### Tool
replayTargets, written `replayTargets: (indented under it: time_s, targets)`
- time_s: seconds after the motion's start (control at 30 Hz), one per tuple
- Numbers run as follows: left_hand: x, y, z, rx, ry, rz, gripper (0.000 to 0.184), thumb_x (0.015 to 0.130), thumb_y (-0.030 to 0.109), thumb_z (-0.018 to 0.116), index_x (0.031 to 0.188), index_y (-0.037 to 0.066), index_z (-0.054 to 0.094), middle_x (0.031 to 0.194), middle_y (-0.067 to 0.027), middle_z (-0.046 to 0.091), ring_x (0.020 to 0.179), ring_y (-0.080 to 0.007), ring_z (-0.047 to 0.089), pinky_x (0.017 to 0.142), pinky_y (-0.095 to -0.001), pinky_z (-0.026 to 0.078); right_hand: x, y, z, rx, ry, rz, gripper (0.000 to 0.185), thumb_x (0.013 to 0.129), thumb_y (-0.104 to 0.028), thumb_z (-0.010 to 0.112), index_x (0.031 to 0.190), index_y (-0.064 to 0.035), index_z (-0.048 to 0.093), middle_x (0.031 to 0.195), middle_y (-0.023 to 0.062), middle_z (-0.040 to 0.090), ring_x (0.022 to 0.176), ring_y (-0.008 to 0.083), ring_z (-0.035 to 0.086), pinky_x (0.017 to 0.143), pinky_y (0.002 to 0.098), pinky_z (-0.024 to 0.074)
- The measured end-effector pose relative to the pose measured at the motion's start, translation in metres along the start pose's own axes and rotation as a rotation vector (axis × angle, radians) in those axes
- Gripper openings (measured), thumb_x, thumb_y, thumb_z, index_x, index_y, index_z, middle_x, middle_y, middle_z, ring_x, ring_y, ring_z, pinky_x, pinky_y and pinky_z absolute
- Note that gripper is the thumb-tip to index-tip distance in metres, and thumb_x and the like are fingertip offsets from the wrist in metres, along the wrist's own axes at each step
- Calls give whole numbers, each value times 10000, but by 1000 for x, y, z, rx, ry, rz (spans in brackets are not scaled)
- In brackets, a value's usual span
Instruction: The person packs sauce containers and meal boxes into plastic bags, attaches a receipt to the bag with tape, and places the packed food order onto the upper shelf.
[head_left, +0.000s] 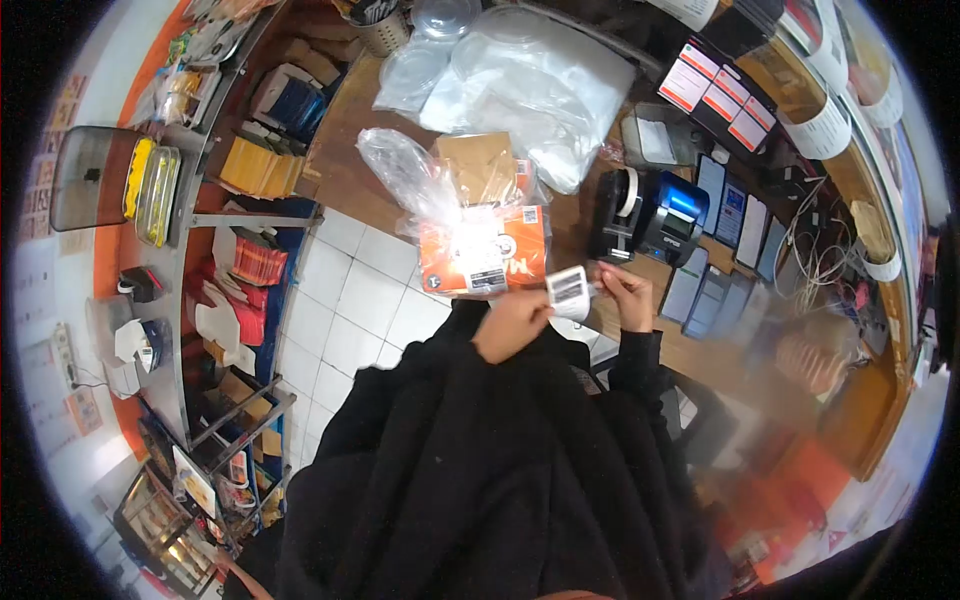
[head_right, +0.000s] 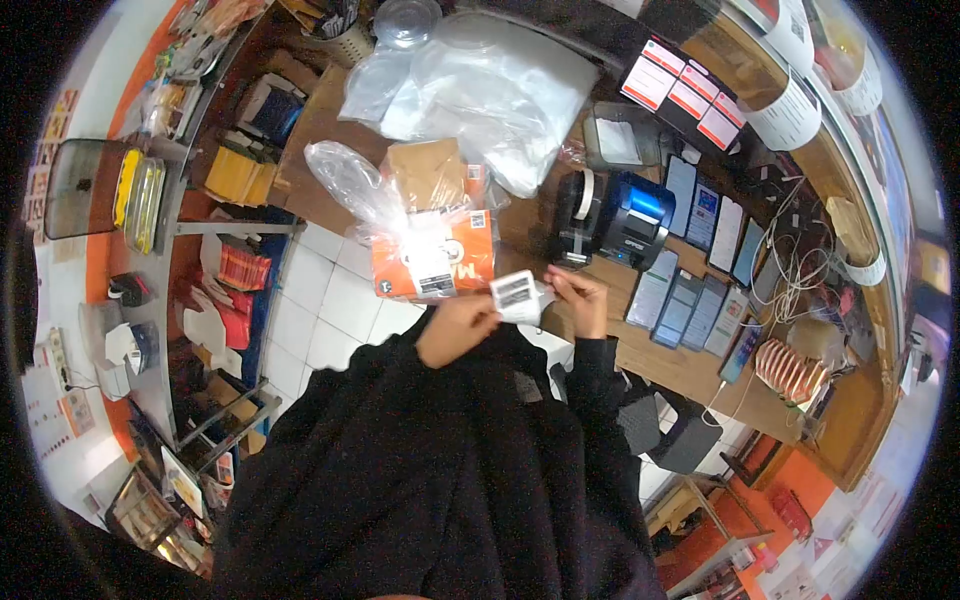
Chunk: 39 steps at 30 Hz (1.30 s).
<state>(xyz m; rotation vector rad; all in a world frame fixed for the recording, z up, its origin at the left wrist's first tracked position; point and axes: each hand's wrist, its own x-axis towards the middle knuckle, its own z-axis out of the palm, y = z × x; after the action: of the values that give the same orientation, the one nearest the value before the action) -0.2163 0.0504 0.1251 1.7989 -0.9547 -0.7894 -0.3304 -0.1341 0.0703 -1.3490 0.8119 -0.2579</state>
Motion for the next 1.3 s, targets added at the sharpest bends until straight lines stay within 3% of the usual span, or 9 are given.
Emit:
replayTargets:
  time_s: [0.1,0.17,0.3,0.43,0.53,0.73,1.2,1.27,1.3]
  targets:
    - [-18,-14,-40,131,283,3,78,754,88,578,759,14,556,727,-116,590,701,-306,569,606,-363,440,-5,-23,60,30,24,-134,199,791,-70,609,969,17,632,869,76,635,654,77,538,581,197,433]
    - [-16,-25,-58,249,336,-375,216,736,179,641,813,40,495,686,-114,570,655,-300,558,582,-379,435,3,-14,87,17,55,-143,228,784,-63,616,995,22,619,862,73,629,639,80,530,585,196,432]
    - [-16,-27,-76,580,500,-525,519,566,343,769,873,42,477,761,-111,558,742,-310,545,631,-392,433,34,109,75,380,93,29,254,773,-66,627,1010,13,578,792,57,596,652,95,523,602,205,426]
    - [11,-89,-108,402,767,-120,1013,496,400,799,1261,-15,280,1221,-233,352,1135,-403,324,935,-523,247,48,100,81,229,38,65,327,823,-257,582,1015,4,534,852,76,585,749,134,531,679,253,435]
    - [54,-44,-108,572,509,135,637,686,288,697,1183,-9,433,1301,-216,337,1183,-343,347,913,-547,262,50,82,107,471,-93,143,468,857,-425,480,1056,-2,511,947,92,578,835,151,537,740,263,432]
    - [97,39,-117,503,79,514,473,717,265,633,1089,10,488,1137,-187,420,1033,-303,420,804,-482,325,34,44,85,805,-321,422,603,820,-411,469,1270,-40,316,1164,131,472,979,231,534,846,318,439]
    - [192,522,29,-35,-631,1342,220,789,209,484,869,55,618,755,-121,615,683,-212,591,551,-331,472,-95,-278,-199,730,-14,-833,691,749,-376,495,1311,-47,266,1212,154,450,1004,256,534,851,350,446]
    - [288,600,126,88,86,1875,333,891,294,378,970,49,589,895,-217,581,878,-325,559,809,-418,414,-105,-327,-245,667,58,-943,705,738,-371,499,1317,-48,259,1218,158,447,1007,260,534,852,354,447]
    - [280,614,114,75,100,1883,333,891,294,378,970,49,589,895,-217,581,878,-325,559,809,-418,414,-108,-352,-270,631,90,-968,712,733,-368,500,1320,-49,255,1222,159,445,1009,262,534,852,357,447]
